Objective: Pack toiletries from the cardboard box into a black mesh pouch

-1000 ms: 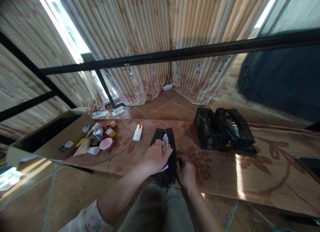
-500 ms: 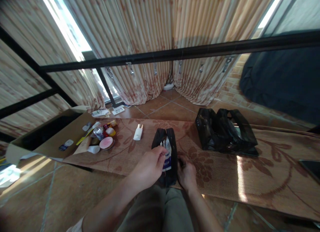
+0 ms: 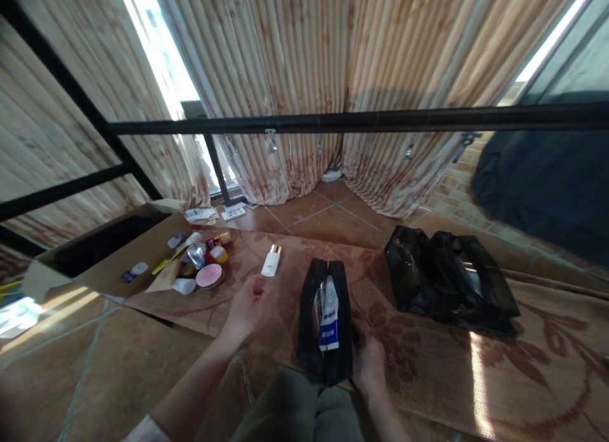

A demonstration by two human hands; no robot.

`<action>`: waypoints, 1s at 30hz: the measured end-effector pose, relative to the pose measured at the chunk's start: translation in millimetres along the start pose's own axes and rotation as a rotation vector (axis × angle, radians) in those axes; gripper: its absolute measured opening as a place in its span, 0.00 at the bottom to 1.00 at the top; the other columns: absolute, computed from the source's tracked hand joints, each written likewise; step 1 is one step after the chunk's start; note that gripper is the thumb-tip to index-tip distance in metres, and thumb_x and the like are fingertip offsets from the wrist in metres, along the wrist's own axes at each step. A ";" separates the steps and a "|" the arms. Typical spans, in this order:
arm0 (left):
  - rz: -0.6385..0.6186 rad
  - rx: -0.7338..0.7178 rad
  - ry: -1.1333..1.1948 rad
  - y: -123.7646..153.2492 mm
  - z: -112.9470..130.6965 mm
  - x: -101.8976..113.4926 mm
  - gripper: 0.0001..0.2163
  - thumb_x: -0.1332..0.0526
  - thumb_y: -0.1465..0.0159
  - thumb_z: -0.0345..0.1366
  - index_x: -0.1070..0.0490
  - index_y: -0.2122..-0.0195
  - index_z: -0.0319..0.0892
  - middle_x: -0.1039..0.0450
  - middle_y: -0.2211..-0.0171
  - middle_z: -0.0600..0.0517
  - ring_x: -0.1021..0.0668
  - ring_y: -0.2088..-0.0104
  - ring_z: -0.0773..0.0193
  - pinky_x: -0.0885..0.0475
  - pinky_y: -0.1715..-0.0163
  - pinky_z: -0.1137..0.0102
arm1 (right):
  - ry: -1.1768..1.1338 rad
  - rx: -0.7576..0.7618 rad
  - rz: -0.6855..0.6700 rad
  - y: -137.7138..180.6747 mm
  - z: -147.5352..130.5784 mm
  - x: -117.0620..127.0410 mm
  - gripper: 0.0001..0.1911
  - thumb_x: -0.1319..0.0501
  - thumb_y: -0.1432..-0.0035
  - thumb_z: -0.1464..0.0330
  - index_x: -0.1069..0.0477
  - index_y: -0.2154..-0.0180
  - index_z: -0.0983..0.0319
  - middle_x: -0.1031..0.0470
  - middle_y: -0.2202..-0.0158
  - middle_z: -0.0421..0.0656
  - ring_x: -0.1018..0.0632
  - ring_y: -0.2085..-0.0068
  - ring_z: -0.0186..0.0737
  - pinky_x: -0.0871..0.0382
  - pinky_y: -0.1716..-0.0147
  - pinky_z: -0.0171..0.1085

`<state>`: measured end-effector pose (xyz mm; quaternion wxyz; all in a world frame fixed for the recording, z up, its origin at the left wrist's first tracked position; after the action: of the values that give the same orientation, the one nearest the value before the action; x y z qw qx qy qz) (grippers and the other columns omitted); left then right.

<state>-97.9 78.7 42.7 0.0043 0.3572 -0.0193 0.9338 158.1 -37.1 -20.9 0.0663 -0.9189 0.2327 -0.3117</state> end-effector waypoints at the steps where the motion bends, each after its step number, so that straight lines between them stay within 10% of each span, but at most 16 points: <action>1: 0.022 0.017 -0.053 -8.9 -4.4 -1.4 0.14 0.45 0.40 0.31 0.36 0.51 0.40 0.28 0.56 0.46 0.25 0.59 0.62 0.33 0.58 0.69 | 0.002 0.003 0.001 -0.2 -0.5 0.5 0.15 0.47 0.51 0.66 0.25 0.66 0.61 0.21 0.67 0.47 0.22 0.65 0.45 0.28 0.66 0.38; 16: 0.060 0.108 -0.487 -93.2 -12.9 -47.6 0.14 0.44 0.38 0.35 0.38 0.52 0.34 0.32 0.53 0.37 0.29 0.49 0.51 0.33 0.56 0.65 | -0.155 -0.147 0.030 -1.6 8.6 4.0 0.15 0.44 0.52 0.60 0.25 0.71 0.62 0.21 0.72 0.47 0.22 0.71 0.46 0.27 0.71 0.38; 30: 0.188 0.148 -0.056 -35.7 -56.3 -25.5 0.13 0.44 0.39 0.45 0.37 0.59 0.42 0.25 0.67 0.48 0.23 0.67 0.59 0.36 0.69 0.71 | -0.087 -0.107 0.009 -2.1 4.4 3.9 0.17 0.42 0.56 0.62 0.23 0.67 0.65 0.20 0.69 0.48 0.21 0.69 0.47 0.27 0.69 0.37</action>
<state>-115.7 116.6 -15.0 -0.1102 0.3791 0.0160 0.9186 164.3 -37.2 -21.7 0.0288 -0.9326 0.2501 -0.2584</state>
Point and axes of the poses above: each hand's wrist, its own y-axis away from the middle knuckle, its own x-axis out of the back of the hand, z = x × y, the point moved 5 cm from there along -y, towards the middle knuckle
